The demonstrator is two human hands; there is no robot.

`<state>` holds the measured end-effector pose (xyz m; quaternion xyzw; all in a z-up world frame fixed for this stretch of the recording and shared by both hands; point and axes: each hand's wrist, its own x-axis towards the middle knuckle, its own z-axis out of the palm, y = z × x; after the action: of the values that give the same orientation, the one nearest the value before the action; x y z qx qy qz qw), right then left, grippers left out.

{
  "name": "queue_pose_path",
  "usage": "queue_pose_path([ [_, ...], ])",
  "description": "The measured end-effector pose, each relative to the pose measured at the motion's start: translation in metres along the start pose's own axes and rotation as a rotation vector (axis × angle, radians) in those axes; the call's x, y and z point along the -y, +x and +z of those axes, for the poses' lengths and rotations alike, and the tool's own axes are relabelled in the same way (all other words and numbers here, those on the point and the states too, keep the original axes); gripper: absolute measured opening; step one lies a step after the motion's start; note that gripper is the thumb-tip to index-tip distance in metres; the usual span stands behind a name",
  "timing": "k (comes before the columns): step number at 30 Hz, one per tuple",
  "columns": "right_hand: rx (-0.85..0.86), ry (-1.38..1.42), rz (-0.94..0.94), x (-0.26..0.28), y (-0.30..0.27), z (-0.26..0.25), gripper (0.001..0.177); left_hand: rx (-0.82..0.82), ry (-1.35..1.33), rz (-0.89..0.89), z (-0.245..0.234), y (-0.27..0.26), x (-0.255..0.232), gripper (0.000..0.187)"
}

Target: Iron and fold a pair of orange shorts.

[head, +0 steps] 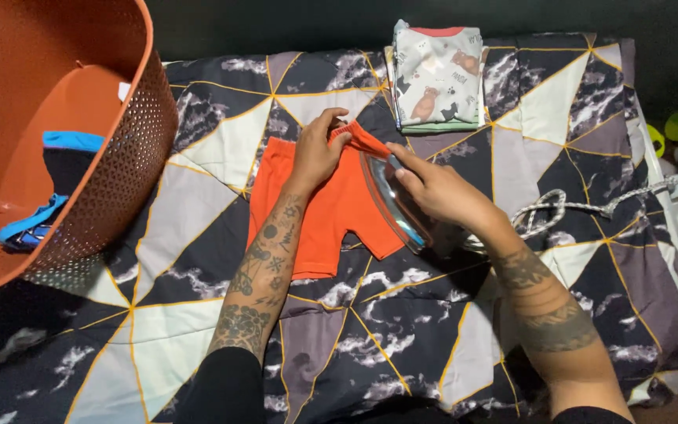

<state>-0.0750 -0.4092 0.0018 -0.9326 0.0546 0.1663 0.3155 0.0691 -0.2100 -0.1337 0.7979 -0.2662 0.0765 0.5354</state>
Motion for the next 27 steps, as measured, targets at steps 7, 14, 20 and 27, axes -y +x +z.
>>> queue_pose_path([
  [7,-0.115,0.033,-0.046,-0.037,-0.040,0.005,0.056,0.003,-0.016,-0.025,0.000,0.001,-0.006,0.036],
  [14,-0.075,0.158,0.105,-0.007,-0.053,-0.009,0.057,-0.156,0.352,0.233,-0.004,-0.013,-0.061,0.029],
  [20,-0.107,0.181,0.019,0.006,-0.018,0.008,0.054,0.044,0.498,0.075,-0.005,-0.065,-0.068,0.048],
  [27,-0.075,0.295,-0.002,0.018,0.008,0.017,0.055,0.276,0.618,-0.029,-0.024,-0.105,-0.055,0.095],
])
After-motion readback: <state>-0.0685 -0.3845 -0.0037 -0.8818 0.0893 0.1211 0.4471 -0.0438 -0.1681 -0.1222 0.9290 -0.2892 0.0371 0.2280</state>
